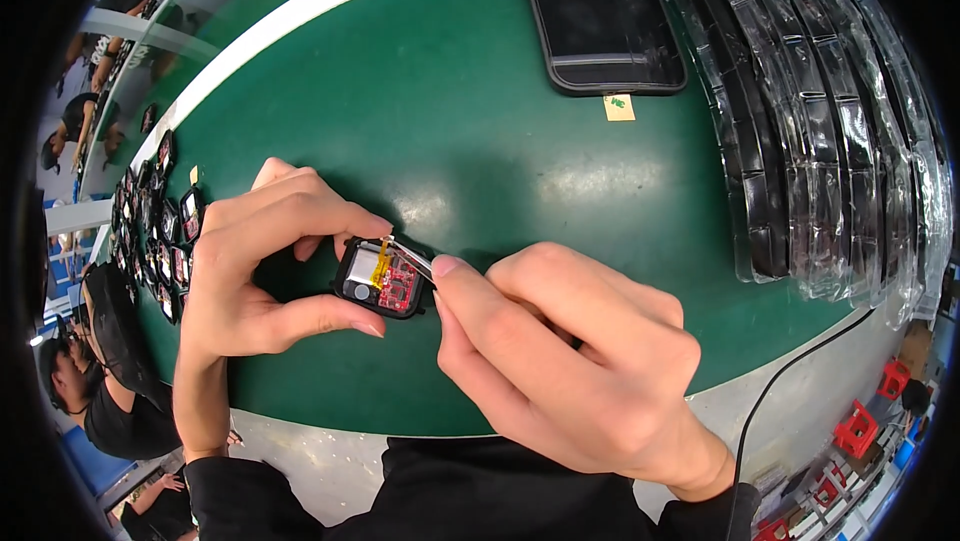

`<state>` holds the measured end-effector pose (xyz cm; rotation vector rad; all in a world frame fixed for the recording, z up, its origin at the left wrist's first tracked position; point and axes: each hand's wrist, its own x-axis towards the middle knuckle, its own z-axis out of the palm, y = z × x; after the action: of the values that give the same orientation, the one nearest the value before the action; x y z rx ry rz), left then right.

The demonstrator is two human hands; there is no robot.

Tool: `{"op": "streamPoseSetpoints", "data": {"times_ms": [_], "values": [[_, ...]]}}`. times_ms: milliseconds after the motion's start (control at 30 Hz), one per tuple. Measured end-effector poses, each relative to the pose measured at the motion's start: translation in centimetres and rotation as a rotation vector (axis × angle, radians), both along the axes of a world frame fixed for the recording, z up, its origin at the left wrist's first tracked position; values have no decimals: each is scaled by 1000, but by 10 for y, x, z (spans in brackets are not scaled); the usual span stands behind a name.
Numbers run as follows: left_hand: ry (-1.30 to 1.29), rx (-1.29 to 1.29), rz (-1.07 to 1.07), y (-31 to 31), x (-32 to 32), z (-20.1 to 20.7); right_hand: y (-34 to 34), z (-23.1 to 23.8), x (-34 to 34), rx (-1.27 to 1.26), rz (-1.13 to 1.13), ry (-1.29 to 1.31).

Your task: Assembling small electronic components, likely smartwatches, using tweezers.

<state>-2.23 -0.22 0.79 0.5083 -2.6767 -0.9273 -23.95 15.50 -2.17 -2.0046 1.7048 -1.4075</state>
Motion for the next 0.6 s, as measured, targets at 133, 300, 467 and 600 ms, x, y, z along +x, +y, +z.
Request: {"op": "streamPoseSetpoints", "data": {"times_ms": [133, 300, 467, 600], "values": [[-8, 16, -34, -5, 2, -1, -1, 0, 1, 5, 7, 17], [18, 65, -97, -15, 6, -3, 0, 11, -1, 126, 20, -78], [13, 87, -152, -18, 7, -2, 2, 13, -2, 212, 23, -163], [1, 83, -157, -19, 6, -1, 2, 10, -2, 192, 13, -183]]}}
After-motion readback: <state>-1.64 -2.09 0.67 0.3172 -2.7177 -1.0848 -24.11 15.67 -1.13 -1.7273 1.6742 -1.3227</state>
